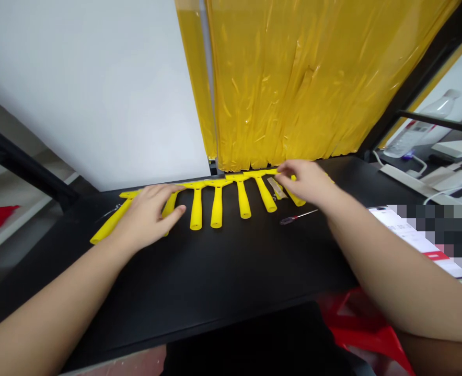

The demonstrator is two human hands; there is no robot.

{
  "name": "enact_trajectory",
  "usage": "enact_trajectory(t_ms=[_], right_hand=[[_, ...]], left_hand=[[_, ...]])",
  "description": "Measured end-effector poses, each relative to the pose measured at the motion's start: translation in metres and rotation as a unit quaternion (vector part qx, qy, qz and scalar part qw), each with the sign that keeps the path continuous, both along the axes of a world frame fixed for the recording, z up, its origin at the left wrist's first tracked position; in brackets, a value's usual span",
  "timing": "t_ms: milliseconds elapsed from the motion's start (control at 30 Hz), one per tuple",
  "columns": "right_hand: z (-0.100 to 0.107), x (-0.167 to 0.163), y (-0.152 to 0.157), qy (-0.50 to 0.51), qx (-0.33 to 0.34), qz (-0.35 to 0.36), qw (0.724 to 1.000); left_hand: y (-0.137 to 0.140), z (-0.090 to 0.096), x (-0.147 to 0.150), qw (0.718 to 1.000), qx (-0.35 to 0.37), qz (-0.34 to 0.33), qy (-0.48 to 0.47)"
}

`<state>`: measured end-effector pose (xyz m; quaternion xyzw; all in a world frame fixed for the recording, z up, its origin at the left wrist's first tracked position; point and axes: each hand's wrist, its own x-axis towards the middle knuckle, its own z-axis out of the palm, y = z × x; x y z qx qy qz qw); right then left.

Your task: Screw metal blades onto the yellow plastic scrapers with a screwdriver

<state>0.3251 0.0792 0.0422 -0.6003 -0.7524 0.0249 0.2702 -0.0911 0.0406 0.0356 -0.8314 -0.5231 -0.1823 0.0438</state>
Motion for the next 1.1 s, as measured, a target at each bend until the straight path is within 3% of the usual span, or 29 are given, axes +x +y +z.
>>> enact_trajectory(t_ms=[100,167,300,433,700,1100], right_hand=[[-0.004,0.061,0.023,-0.023,-0.025,-0.138,0.990],[-0.014,0.087,0.034,-0.017,-0.054,-0.182,0.982],[-0.035,0.103,0.047,-0.024,-0.092,-0.180,0.979],[-0.047,0.105,0.052,-0.037,-0.097,-0.179,0.978],[-0.054,0.110,0.058,-0.053,-0.140,-0.202,0.968],[-0.054,0.108,0.059,-0.054,-0.140,-0.200,0.968]], left_hand=[[-0.009,0.009,0.046,0.996,-0.007,-0.085,0.001],[-0.008,0.014,0.082,0.990,-0.022,-0.134,0.026],[0.007,0.019,0.147,0.983,-0.077,-0.138,0.096],[0.023,0.013,0.189,0.976,-0.105,-0.129,0.141],[0.030,-0.006,0.202,0.977,-0.118,-0.135,0.117],[0.032,-0.013,0.210,0.977,-0.112,-0.160,0.085]])
